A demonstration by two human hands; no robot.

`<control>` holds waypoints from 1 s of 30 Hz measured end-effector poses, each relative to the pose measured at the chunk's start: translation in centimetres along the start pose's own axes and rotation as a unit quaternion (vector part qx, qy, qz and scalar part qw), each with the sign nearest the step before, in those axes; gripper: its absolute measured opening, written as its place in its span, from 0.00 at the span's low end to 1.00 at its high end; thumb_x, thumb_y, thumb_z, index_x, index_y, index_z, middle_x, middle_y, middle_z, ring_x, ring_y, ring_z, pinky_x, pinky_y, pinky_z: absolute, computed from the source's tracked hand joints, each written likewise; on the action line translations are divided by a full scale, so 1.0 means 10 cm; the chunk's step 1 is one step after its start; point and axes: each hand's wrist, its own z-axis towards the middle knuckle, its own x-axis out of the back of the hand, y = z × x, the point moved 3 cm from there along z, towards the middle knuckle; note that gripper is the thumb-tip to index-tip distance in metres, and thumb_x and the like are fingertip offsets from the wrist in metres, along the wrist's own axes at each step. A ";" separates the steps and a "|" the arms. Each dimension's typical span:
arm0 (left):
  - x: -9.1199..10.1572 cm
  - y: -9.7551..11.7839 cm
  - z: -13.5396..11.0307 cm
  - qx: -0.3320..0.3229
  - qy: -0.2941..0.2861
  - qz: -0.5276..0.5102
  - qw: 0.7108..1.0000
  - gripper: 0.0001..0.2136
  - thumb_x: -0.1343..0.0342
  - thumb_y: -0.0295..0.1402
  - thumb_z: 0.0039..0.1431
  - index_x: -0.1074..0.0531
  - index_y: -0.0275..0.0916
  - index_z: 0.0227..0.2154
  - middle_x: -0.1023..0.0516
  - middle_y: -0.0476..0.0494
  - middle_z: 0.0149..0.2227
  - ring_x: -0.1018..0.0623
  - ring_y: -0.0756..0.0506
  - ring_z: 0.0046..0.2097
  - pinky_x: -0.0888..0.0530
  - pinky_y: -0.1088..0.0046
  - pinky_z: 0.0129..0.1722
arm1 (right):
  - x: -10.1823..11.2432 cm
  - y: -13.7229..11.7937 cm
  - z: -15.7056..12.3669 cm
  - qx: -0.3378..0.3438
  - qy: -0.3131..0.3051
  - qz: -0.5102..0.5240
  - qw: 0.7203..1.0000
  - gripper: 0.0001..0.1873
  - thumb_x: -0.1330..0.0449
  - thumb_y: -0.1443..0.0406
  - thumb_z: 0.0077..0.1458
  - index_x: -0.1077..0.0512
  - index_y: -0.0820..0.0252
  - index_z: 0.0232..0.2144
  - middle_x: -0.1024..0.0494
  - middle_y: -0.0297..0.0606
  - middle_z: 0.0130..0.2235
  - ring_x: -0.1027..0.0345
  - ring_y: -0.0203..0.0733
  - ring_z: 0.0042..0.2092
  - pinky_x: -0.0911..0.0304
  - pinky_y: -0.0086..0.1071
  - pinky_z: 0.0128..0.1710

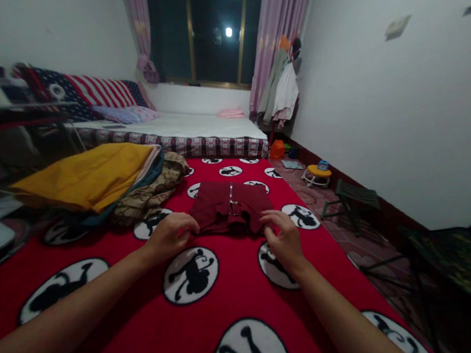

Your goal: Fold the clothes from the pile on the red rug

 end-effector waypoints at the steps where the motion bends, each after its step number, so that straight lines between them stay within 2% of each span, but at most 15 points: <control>1: 0.03 0.05 0.12 0.012 0.022 -0.015 1.000 0.13 0.52 0.18 0.50 0.25 0.39 0.31 0.23 0.46 0.33 0.24 0.47 0.38 0.29 0.70 0.43 | -0.02 -0.07 0.13 0.007 0.010 -0.003 1.000 0.10 0.47 0.69 0.53 0.26 0.56 0.33 0.22 0.40 0.42 0.30 0.44 0.47 0.37 0.41 0.51; 2: 0.05 0.10 0.24 0.021 0.042 -0.028 0.998 0.13 0.52 0.20 0.53 0.25 0.39 0.35 0.22 0.45 0.35 0.24 0.47 0.39 0.29 0.70 0.44 | -0.07 -0.13 0.25 0.014 0.014 -0.009 1.000 0.09 0.46 0.68 0.55 0.26 0.57 0.35 0.22 0.41 0.43 0.30 0.44 0.47 0.37 0.40 0.51; 4: -0.02 0.17 0.47 0.035 0.057 -0.030 0.997 0.14 0.51 0.27 0.59 0.27 0.40 0.46 0.24 0.42 0.47 0.25 0.46 0.47 0.30 0.69 0.49 | -0.23 -0.17 0.42 0.019 -0.002 -0.047 0.999 0.13 0.46 0.64 0.57 0.26 0.57 0.43 0.24 0.43 0.48 0.32 0.45 0.51 0.40 0.42 0.54; 6: -0.22 0.17 0.59 0.073 0.030 0.016 0.997 0.20 0.49 0.38 0.61 0.34 0.43 0.56 0.33 0.40 0.58 0.31 0.41 0.57 0.34 0.61 0.56 | -0.44 -0.12 0.46 0.002 -0.049 -0.129 0.990 0.20 0.46 0.59 0.59 0.31 0.55 0.53 0.31 0.44 0.58 0.40 0.49 0.59 0.45 0.47 0.58; 9: -0.60 0.09 0.55 0.140 -0.036 0.117 0.983 0.28 0.49 0.50 0.59 0.41 0.52 0.61 0.44 0.42 0.66 0.44 0.32 0.65 0.46 0.46 0.61 | -0.71 0.08 0.32 -0.048 -0.154 -0.252 0.954 0.27 0.49 0.54 0.61 0.40 0.48 0.61 0.46 0.40 0.67 0.54 0.54 0.66 0.53 0.58 0.60; 12: -0.83 0.02 0.43 0.156 -0.042 0.163 0.973 0.29 0.51 0.52 0.59 0.42 0.54 0.62 0.46 0.43 0.67 0.49 0.32 0.67 0.53 0.44 0.62 | -0.81 0.20 0.19 -0.067 -0.205 -0.298 0.930 0.28 0.52 0.52 0.63 0.46 0.46 0.64 0.50 0.38 0.68 0.58 0.53 0.67 0.55 0.58 0.60; 17: -0.84 0.01 0.41 0.160 -0.028 0.165 0.973 0.29 0.53 0.53 0.59 0.42 0.54 0.62 0.45 0.45 0.67 0.48 0.34 0.67 0.52 0.48 0.63 | -0.79 0.20 0.21 -0.065 -0.206 -0.301 0.929 0.28 0.53 0.52 0.63 0.45 0.46 0.64 0.50 0.37 0.68 0.57 0.51 0.67 0.55 0.55 0.61; 30: -0.81 0.03 0.42 0.157 -0.019 0.164 0.974 0.29 0.51 0.52 0.58 0.42 0.55 0.62 0.45 0.46 0.67 0.47 0.34 0.67 0.50 0.49 0.62 | -0.76 0.18 0.22 -0.071 -0.189 -0.275 0.940 0.26 0.50 0.53 0.62 0.41 0.46 0.61 0.47 0.35 0.67 0.55 0.50 0.67 0.54 0.53 0.62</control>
